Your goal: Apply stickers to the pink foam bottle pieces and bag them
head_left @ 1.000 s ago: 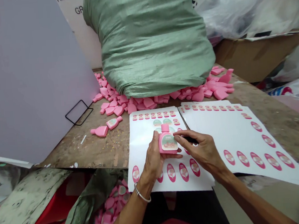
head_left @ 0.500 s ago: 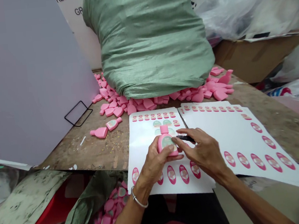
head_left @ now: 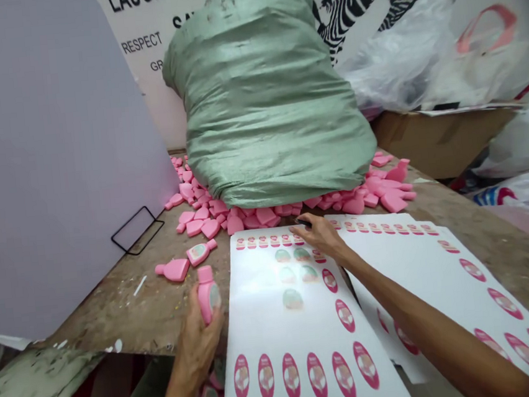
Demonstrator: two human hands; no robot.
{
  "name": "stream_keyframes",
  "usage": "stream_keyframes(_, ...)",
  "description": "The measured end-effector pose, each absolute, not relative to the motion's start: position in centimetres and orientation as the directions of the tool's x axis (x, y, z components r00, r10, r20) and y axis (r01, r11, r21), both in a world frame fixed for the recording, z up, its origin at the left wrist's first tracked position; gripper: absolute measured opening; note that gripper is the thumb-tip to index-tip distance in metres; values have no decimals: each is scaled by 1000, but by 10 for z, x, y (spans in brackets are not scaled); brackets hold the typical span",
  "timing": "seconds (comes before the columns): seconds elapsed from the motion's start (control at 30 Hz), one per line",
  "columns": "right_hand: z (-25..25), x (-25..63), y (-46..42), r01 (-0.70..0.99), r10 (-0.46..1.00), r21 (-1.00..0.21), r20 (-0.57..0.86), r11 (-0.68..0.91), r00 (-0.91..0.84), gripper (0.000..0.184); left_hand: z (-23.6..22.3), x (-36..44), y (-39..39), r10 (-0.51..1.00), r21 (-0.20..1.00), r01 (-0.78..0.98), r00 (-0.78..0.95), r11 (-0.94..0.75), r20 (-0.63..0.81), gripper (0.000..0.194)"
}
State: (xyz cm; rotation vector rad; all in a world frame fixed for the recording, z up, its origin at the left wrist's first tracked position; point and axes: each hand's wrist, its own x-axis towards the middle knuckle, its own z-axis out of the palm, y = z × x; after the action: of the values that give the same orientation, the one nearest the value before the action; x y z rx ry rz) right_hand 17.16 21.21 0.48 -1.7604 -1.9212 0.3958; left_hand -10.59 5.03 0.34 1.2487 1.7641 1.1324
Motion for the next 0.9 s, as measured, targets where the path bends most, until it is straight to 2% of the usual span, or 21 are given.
stream_keyframes(0.03,4,160,227,865,987,-490,160,107,-32,43,-4,-117,56,926,861,494,-369,120,82,64)
stream_keyframes(0.1,2,134,251,885,988,-457,153,91,-23,46,-14,-128,66,876,724,687,-386,64,289,72)
stream_keyframes(0.17,1,111,265,900,989,-428,146,81,-19,47,-15,-126,72,864,654,756,-331,4,378,66)
stream_keyframes(0.2,1,103,268,906,989,-416,144,79,-20,46,-13,-121,74,874,662,748,-302,-30,380,58)
stream_keyframes(0.27,2,94,260,916,989,-394,145,72,-15,45,-5,-105,78,915,763,642,-259,-75,308,42)
stream_keyframes(0.37,11,98,220,910,985,-398,165,119,-56,49,5,-74,88,973,967,256,-223,-6,65,35)
stream_keyframes(0.43,20,107,182,847,968,-471,171,246,-186,48,9,-52,95,981,997,30,-183,67,-60,39)
stream_keyframes(0.47,24,112,163,787,947,-528,165,320,-274,46,9,-42,97,981,996,-18,-173,88,-90,40)
stream_keyframes(0.53,31,127,135,645,895,-646,145,408,-421,40,11,-25,98,983,993,-52,-145,102,-108,38)
stream_keyframes(0.57,33,136,125,599,888,-693,135,402,-440,38,12,-19,97,986,991,-82,-121,103,-113,38)
stream_keyframes(0.63,30,154,115,597,927,-732,128,328,-352,33,15,-13,91,989,976,-183,-62,119,-132,39)
stream_keyframes(0.73,13,173,110,727,977,-653,159,212,-142,24,18,-13,77,983,966,-190,-13,177,-183,40)
stream_keyframes(0.9,-18,170,92,821,913,-433,329,373,-241,14,11,-14,59,968,966,-53,10,253,-253,40)
